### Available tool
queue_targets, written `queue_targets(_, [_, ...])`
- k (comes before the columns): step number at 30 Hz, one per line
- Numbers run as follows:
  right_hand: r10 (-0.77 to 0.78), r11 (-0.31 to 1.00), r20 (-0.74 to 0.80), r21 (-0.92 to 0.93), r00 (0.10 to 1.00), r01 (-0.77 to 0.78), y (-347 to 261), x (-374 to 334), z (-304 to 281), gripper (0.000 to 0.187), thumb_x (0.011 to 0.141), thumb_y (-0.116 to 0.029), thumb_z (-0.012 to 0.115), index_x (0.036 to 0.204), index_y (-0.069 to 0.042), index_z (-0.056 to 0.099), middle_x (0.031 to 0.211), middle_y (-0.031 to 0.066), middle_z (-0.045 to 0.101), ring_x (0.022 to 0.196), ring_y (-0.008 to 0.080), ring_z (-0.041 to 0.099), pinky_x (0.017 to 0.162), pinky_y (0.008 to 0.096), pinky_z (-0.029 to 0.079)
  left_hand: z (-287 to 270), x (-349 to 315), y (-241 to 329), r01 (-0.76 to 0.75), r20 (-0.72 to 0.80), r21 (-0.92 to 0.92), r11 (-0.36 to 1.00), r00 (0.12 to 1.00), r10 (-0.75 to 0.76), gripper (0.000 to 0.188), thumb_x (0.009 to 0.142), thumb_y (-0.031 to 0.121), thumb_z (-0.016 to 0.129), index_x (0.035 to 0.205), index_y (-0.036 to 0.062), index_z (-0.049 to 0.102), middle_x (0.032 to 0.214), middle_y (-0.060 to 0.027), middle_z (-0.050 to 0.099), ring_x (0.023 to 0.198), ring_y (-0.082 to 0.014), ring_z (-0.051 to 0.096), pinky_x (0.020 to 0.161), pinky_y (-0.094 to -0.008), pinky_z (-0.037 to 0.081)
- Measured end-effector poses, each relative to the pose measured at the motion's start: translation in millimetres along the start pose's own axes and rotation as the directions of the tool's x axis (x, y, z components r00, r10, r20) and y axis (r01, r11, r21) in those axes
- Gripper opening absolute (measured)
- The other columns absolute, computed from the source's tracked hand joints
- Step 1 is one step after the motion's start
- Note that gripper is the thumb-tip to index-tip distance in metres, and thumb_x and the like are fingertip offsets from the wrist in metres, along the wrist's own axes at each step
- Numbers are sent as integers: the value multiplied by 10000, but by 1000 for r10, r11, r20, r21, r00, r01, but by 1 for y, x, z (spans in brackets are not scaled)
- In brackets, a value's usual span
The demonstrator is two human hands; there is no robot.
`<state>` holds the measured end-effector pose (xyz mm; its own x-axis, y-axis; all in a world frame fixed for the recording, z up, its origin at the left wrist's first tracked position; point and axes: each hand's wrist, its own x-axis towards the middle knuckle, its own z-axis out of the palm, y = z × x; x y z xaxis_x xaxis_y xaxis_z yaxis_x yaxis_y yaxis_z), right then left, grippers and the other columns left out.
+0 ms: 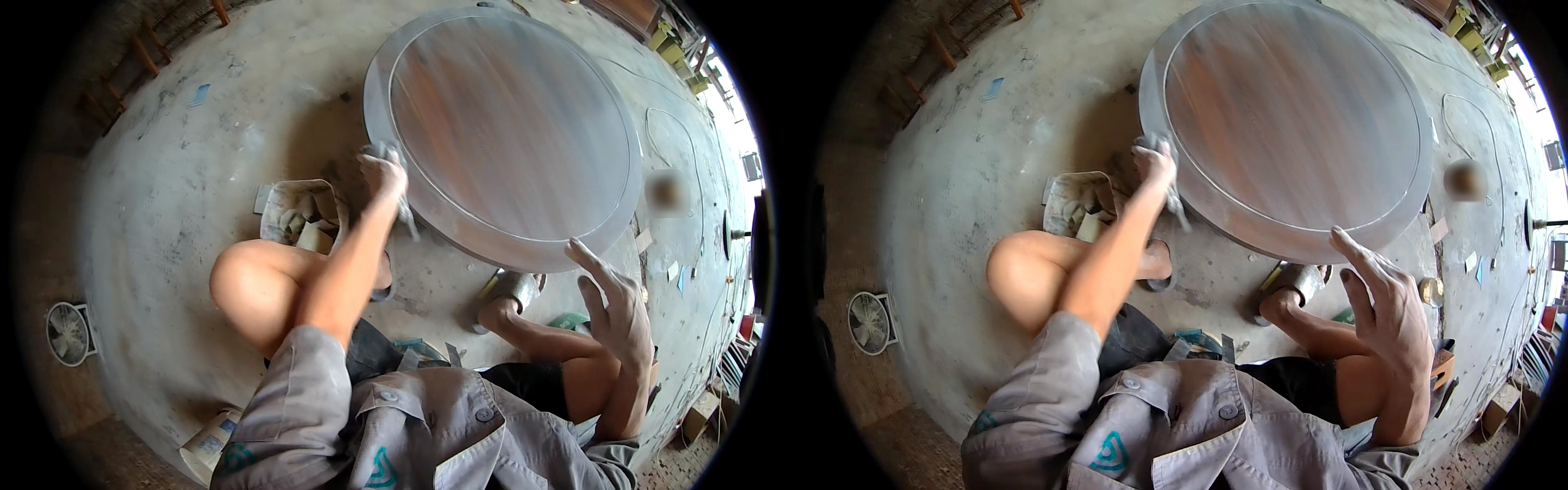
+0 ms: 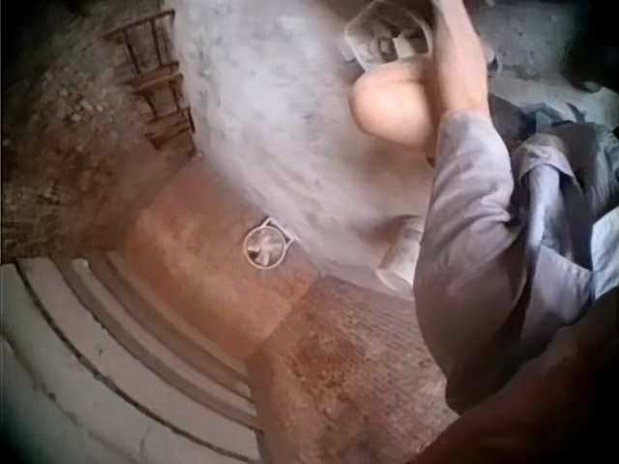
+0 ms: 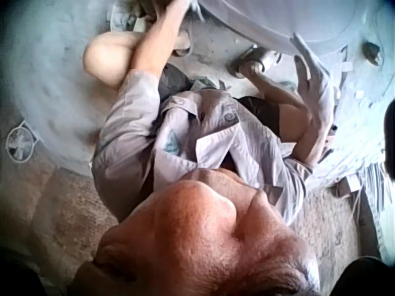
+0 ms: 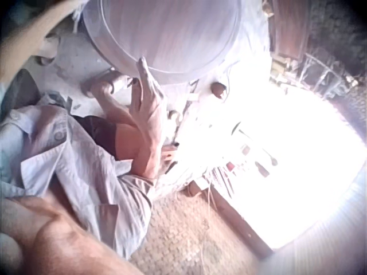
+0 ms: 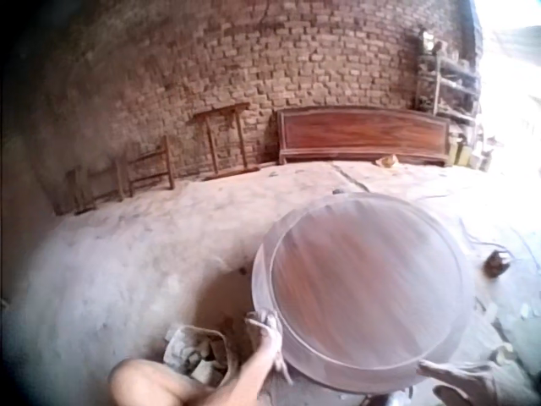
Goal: The person scrubs a round wooden table with a sponge, then wipes it with a yellow cloth and a grey cloth. The person sits on the floor while performing the task.
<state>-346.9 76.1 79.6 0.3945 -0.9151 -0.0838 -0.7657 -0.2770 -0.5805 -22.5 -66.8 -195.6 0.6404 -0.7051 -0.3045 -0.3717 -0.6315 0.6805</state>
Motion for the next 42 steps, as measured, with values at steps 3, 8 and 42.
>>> queue_targets(3, [-5,998,-38,-56,999,3,7,-1,-4,462,873,50,543,1321,-57,573,1154,204,669,1017,384,661,889,434,531,50,-74,-36,-189,-174,-10,982,967,185,868,928,363,621,1469,-111,136,1418,-337,358,1313,-424,410,1085,-464,358])
queue_targets(8, [20,1000,-35,-12,999,-21,14,4,-9,455,883,35,543,1329,-52,565,1161,188,675,1059,375,658,911,425,522,25,24,-18,-185,-108,-20,983,977,182,881,909,462,622,1428,-129,225,1425,-329,374,1306,-428,425,1095,-469,358])
queue_targets(42, [116,993,27,37,993,-116,31,19,-18,437,920,-16,518,1354,-58,544,1213,178,659,1141,388,617,970,426,478,35,29,-42,-316,-257,-39,948,920,297,498,963,400,550,1185,-40,473,1080,-281,596,1029,-429,578,926,-491,443])
